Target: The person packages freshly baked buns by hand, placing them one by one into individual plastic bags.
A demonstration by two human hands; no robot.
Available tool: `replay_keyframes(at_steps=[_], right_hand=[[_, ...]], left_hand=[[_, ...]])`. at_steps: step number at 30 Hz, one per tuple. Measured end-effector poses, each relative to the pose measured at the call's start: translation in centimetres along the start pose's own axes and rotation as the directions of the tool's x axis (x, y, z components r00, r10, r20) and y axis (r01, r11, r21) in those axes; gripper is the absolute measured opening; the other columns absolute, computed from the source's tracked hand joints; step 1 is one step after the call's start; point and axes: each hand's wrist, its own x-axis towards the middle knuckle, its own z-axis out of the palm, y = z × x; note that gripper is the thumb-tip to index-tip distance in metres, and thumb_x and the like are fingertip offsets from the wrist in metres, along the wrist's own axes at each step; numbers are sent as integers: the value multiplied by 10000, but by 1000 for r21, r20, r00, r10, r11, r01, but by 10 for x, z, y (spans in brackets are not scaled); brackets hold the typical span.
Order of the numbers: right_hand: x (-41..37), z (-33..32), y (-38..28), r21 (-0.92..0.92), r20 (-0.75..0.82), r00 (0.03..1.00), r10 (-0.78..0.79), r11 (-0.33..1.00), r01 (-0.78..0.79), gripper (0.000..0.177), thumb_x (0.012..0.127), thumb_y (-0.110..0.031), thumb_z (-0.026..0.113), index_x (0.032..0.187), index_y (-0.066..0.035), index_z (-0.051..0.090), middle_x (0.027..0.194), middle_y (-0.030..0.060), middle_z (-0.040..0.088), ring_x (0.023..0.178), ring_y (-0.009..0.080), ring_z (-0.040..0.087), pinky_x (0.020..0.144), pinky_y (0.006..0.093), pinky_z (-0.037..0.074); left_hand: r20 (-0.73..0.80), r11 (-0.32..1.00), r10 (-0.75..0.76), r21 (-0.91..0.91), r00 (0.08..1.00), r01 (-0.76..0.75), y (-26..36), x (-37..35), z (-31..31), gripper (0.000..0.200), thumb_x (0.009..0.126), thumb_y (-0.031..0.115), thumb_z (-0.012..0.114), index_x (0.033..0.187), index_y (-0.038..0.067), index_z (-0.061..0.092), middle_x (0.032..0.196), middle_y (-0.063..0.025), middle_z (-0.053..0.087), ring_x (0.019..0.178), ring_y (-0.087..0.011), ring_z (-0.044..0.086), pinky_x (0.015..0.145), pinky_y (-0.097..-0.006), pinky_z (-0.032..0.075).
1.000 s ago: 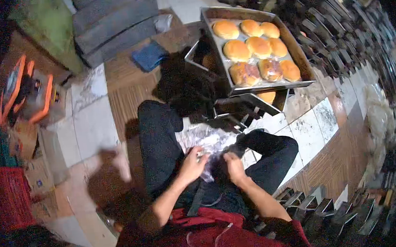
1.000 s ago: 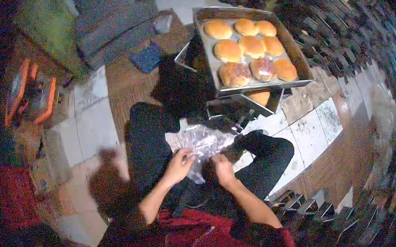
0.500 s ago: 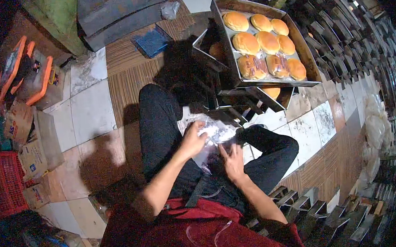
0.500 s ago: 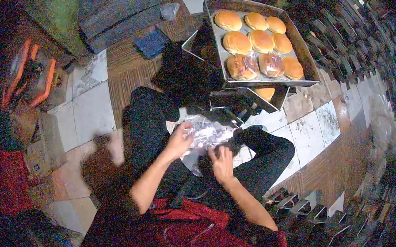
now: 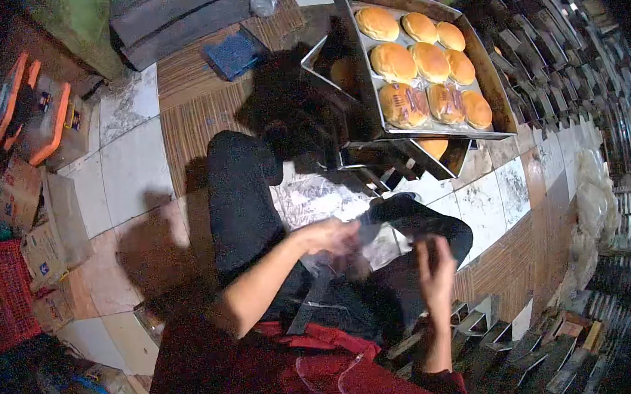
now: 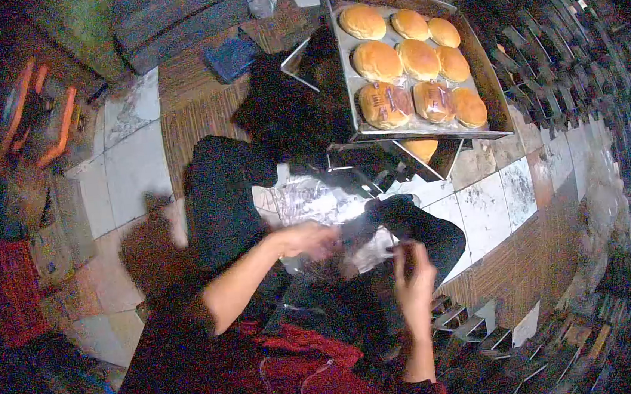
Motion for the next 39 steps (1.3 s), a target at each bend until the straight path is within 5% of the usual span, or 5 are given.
replay_keyframes(at_steps=[7, 13, 27, 30, 39], right_hand=[[-8, 51, -57, -30, 158, 971, -181, 982, 188, 189, 807, -8, 508, 979, 21, 580, 903, 172, 601, 796, 269, 595, 698, 332, 473], [37, 29, -73, 109, -284, 935, -212, 962, 252, 248, 724, -44, 639, 955, 14, 573, 908, 97, 595, 923, 229, 542, 875, 350, 384], [167, -45, -43, 222, 735, 669, -113, 972, -80, 185, 848, -182, 572, 775, -13, 589, 640, -9, 540, 614, 55, 465, 531, 229, 370], [256, -59, 2, -133, -325, 914, -242, 969, 209, 199, 878, -151, 506, 835, 21, 597, 721, 114, 603, 659, 167, 557, 625, 295, 437], [377, -103, 135, -131, -260, 959, 113, 980, -151, 486, 747, -437, 650, 844, 39, 643, 714, 87, 622, 661, 149, 598, 615, 271, 455]], left_hand=[[-269, 655, 753, 217, 601, -724, 56, -105, 70, 520, 865, 121, 527, 1311, -2, 290, 1290, -135, 406, 1187, -198, 390, 999, -350, 308], [-492, 799, 477, -102, 728, -593, 79, -154, 41, 216, 903, 108, 471, 1064, -10, 554, 918, -53, 609, 824, -85, 561, 704, -217, 463], [-741, 865, 360, 37, 567, -501, 106, -122, 16, 236, 779, -12, 625, 645, 41, 438, 649, 5, 551, 612, -59, 526, 578, -202, 441], [-751, 787, 343, -99, 565, -609, 112, -114, 11, 73, 836, 7, 552, 768, -7, 528, 696, -21, 574, 619, -85, 546, 583, -236, 474], [-715, 339, 454, -414, 532, -845, 83, -110, 23, 127, 891, 74, 472, 898, -36, 534, 800, -102, 595, 655, -167, 584, 581, -306, 505]])
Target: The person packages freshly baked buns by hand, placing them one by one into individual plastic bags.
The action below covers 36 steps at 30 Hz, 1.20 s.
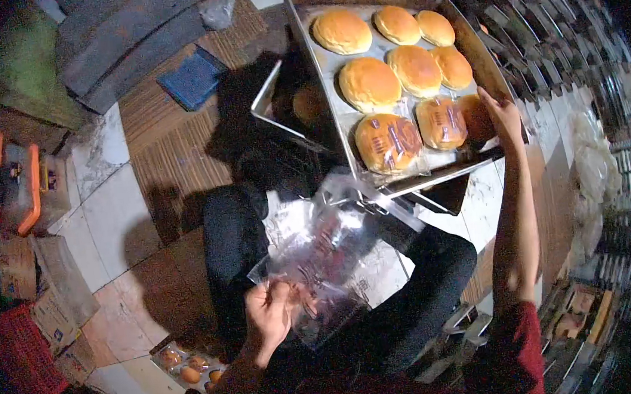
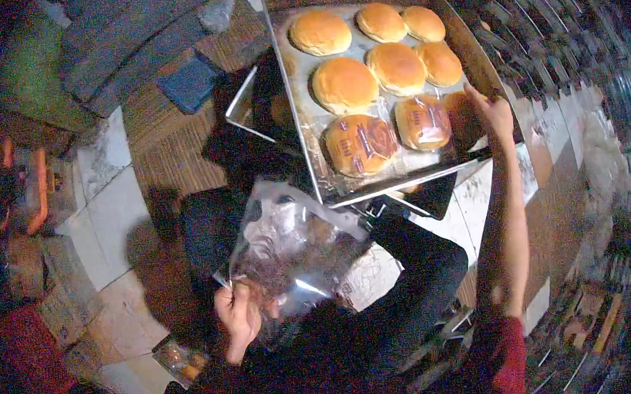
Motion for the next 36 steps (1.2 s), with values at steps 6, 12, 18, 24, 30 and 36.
replay_keyframes(at_steps=[6, 12, 18, 24, 30, 36], right_hand=[[-56, -25, -45, 857, 268, 963, -25, 464, -226, 495, 834, -293, 571, 1168, 44, 431, 1089, 160, 549, 920, 236, 587, 798, 342, 486], [-235, -53, -96, 708, 444, 888, -119, 654, -266, 598, 797, -272, 582, 1269, -11, 323, 1192, 109, 460, 1110, 207, 452, 940, 350, 378], [-367, -14, -106, 610, 718, 694, -56, 531, -588, 758, 616, -247, 792, 1207, -10, 379, 1077, 102, 519, 997, 177, 521, 874, 307, 424], [-403, -26, -114, 850, 469, 860, -202, 367, -377, 704, 583, -63, 734, 1196, -32, 388, 1118, 76, 496, 1021, 181, 507, 909, 320, 405], [-413, -42, -139, 950, 278, 957, -80, 170, -262, 556, 663, -93, 721, 1116, -42, 402, 983, 71, 539, 916, 171, 541, 824, 314, 448], [-458, 6, -154, 828, -261, 945, -199, 457, 325, 675, 672, -208, 740, 1168, -13, 326, 1039, 128, 468, 943, 224, 501, 805, 339, 443]], left_hand=[[103, 946, -47, 325, 994, 12, 4, -7, -9, 156, 904, 102, 462, 896, -36, 535, 755, -104, 600, 674, -170, 592, 619, -306, 506], [226, 775, -166, 632, 960, -14, 22, -4, 25, 141, 896, 74, 476, 865, -38, 557, 772, -76, 624, 681, -131, 600, 641, -251, 478], [245, 570, -305, 821, 920, -30, 37, -27, 23, 89, 811, 29, 601, 879, -12, 559, 793, -15, 609, 740, -68, 554, 641, -225, 460], [172, 649, -65, 756, 983, -89, 61, -50, 34, 238, 776, 103, 664, 949, -27, 564, 860, -61, 629, 764, -101, 585, 697, -242, 483], [176, 566, 113, 798, 978, -209, 95, -61, 52, 273, 783, 74, 638, 1003, -14, 503, 774, -70, 610, 689, -106, 566, 670, -243, 463], [170, 649, 547, 532, 820, -544, 48, -100, 83, 536, 908, 259, 442, 1327, 6, 224, 1360, -162, 261, 1207, -251, 340, 1009, -356, 254]])
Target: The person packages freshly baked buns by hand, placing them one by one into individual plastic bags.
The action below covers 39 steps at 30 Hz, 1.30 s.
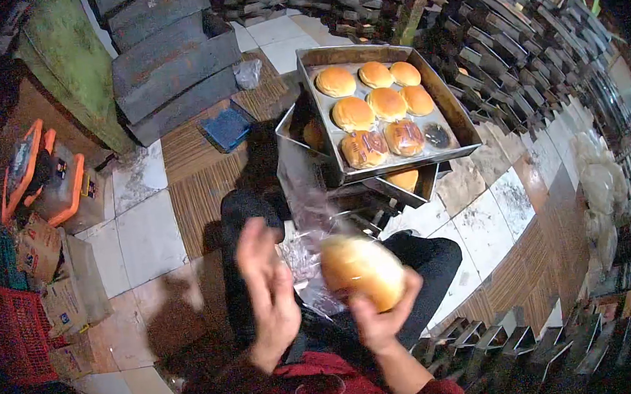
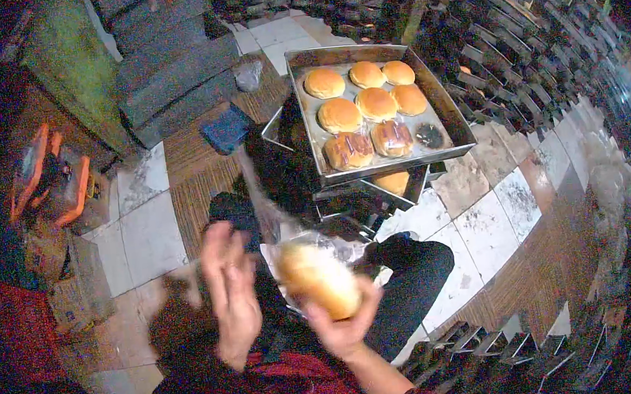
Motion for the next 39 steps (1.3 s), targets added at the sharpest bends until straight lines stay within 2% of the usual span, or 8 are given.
replay_keyframes(at_steps=[2, 8, 11, 12, 28, 31, 37, 39], right_hand=[[2, 18, -11, -122, 537, 821, -192, 946, 301, 779, 722, -278, 694, 1260, 48, 235, 1240, 233, 379, 1140, 314, 421, 949, 409, 338], [19, 3, -21, 145, 539, 795, 279, 899, -414, 1073, 618, -501, 642, 1348, 68, 99, 1372, 231, 230, 1277, 317, 247, 1057, 381, 157], [9, 3, -11, 3, 741, 668, 70, 994, -108, 1194, 576, -693, 578, 1360, 54, 76, 1398, 252, 157, 1297, 355, 196, 1065, 395, 130], [5, 14, -13, 32, 748, 641, -172, 974, 224, 1196, 572, -685, 585, 1361, 53, 70, 1410, 261, 108, 1303, 383, 160, 1067, 403, 120], [43, 9, -23, 400, 338, 869, 362, 780, -481, 927, 764, -631, 430, 1348, 44, 179, 1404, 202, 191, 1300, 319, 199, 1057, 381, 159], [32, 30, -19, 390, 212, 917, 339, 830, -398, 904, 767, -601, 453, 1345, 41, 189, 1399, 203, 205, 1294, 323, 213, 1053, 385, 173], [20, 17, -29, 252, 345, 876, 336, 866, -432, 859, 773, -541, 498, 1340, 36, 209, 1388, 204, 231, 1281, 332, 242, 1046, 394, 200], [33, 14, -33, 212, 426, 832, 355, 855, -473, 846, 775, -522, 513, 1339, 34, 215, 1385, 205, 240, 1277, 335, 252, 1044, 397, 209]], left_hand=[[186, 986, -93, -121, 978, 116, -17, 4, 0, 632, 913, 419, 319, 1361, 10, 141, 1414, -130, 179, 1288, -238, 206, 1052, -349, 160], [463, 974, 28, 186, 886, -128, 18, -39, 21, 833, 876, 554, 269, 1355, -65, -12, 1430, -208, 60, 1328, -293, 68, 1069, -370, 65], [246, 946, -95, -279, 965, 164, -4, 1, 7, 813, 870, 580, 224, 1366, -41, 52, 1427, -172, 129, 1310, -270, 164, 1060, -355, 146], [320, 952, -59, -268, 946, 150, 2, 10, 8, 840, 852, 605, 259, 1371, -26, 60, 1439, -159, 101, 1321, -260, 133, 1064, -355, 132], [704, 790, 268, 230, 658, -568, 21, -39, -17, 788, 795, 496, 547, 1353, 44, 222, 1389, -270, 138, 1294, -405, 161, 1047, -459, 150], [72, 983, -38, -175, 997, 50, 17, 8, 4, 843, 816, 556, 462, 1384, 77, 64, 1425, -157, 143, 1282, -320, 221, 1049, -434, 165], [551, 968, -244, 187, 798, 168, 24, -49, 12, 1133, 692, 244, 743, 1345, 27, -157, 1421, -165, 28, 1314, -300, 70, 1055, -408, 132], [493, 791, -401, -239, 772, 564, -21, -47, 4, 1104, 697, 338, 729, 1359, 68, -113, 1405, -153, 91, 1294, -292, 152, 1033, -408, 211]])
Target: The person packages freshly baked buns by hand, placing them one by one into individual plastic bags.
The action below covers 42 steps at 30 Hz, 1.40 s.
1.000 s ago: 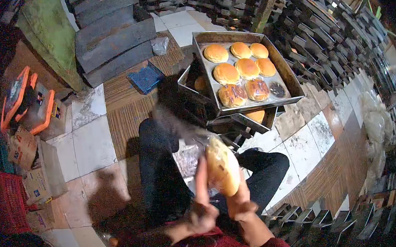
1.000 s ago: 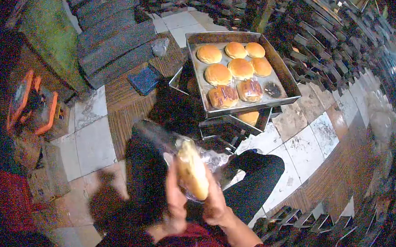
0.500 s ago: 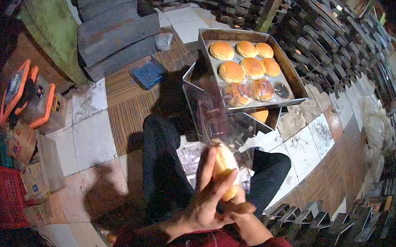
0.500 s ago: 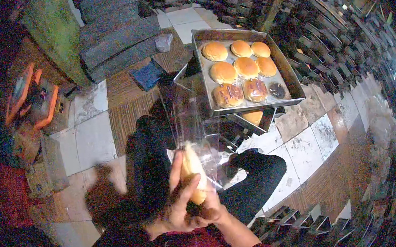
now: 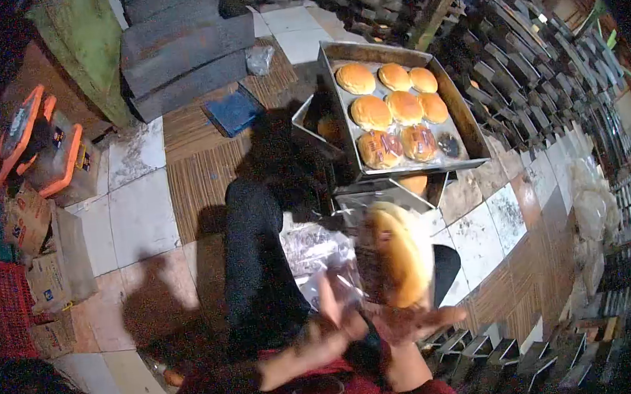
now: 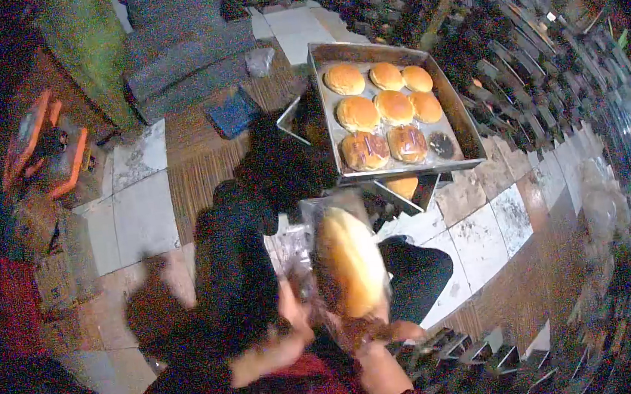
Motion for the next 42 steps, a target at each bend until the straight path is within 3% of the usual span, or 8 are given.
replay_keyframes(at_steps=[10, 17, 24, 29, 32, 34, 37, 42], right_hand=[[18, 3, 42, -904, 408, 885, -222, 37, 426, 367, 588, -113, 707, 890, -24, 520, 910, 144, 491, 791, 311, 461, 673, 400, 365], [-17, 23, 2, -641, 572, 746, -342, 382, 666, 222, 634, -79, 695, 779, -8, 542, 799, 121, 467, 757, 283, 461, 674, 377, 354], [13, -2, 13, -462, 48, 976, 214, 871, -168, 212, 723, -46, 667, 868, -9, 518, 768, 123, 525, 725, 274, 532, 604, 334, 421], [24, -1, 19, -837, 418, 905, -81, 352, 418, 194, 785, -103, 624, 793, -33, 443, 627, 131, 449, 516, 288, 442, 473, 334, 375], [2, 14, -11, -825, 515, 604, 609, 543, 156, 198, 843, -218, 556, 778, -69, 442, 627, 128, 466, 528, 285, 478, 468, 371, 365], [2, 14, -31, -612, 739, -130, 661, 739, 280, 124, 838, -246, 556, 865, -126, 566, 725, 75, 585, 636, 232, 597, 530, 356, 449], [26, -16, -30, -709, 307, 919, 246, 703, 49, 220, 812, -108, 601, 988, 17, 563, 954, 102, 616, 848, 140, 598, 740, 275, 477], [37, -9, 6, -600, 188, 971, 149, 800, -7, 238, 721, -28, 695, 893, 9, 534, 771, 17, 582, 653, 66, 521, 583, 211, 427]], left_hand=[[-62, 644, -396, -730, 916, 229, 18, 82, -64, 658, 786, 591, 489, 1134, 35, 446, 1069, -166, 539, 898, -312, 575, 816, -439, 473], [-246, 732, -207, -682, 947, -17, 40, 104, -62, 500, 803, 584, 470, 1065, 157, 466, 947, -108, 531, 939, -333, 558, 749, -511, 494], [-134, 752, 108, -638, 985, -169, 81, 96, -49, 576, 847, 571, 373, 1233, 144, 408, 1202, -149, 473, 1078, -387, 478, 860, -574, 410], [-163, 729, 88, -662, 983, -175, 86, 91, -43, 535, 843, 520, 452, 1231, 158, 384, 1119, -108, 504, 970, -292, 549, 773, -473, 483], [-382, 727, 66, -614, 922, -307, 79, 109, -67, 486, 843, 547, 412, 1106, 142, 466, 1091, -144, 514, 1012, -350, 518, 799, -526, 453], [-448, 701, 97, -603, 889, -381, 89, 111, -82, 492, 839, 555, 412, 1106, 145, 466, 1074, -144, 518, 1014, -354, 517, 804, -538, 449], [-341, 734, 176, -580, 923, -354, 84, 96, -69, 539, 849, 555, 388, 1191, 140, 420, 1108, -147, 505, 1050, -363, 497, 850, -577, 412], [-246, 745, 177, -599, 953, -293, 90, 91, -47, 560, 858, 548, 371, 1245, 143, 379, 1145, -139, 490, 1084, -363, 476, 878, -600, 379]])
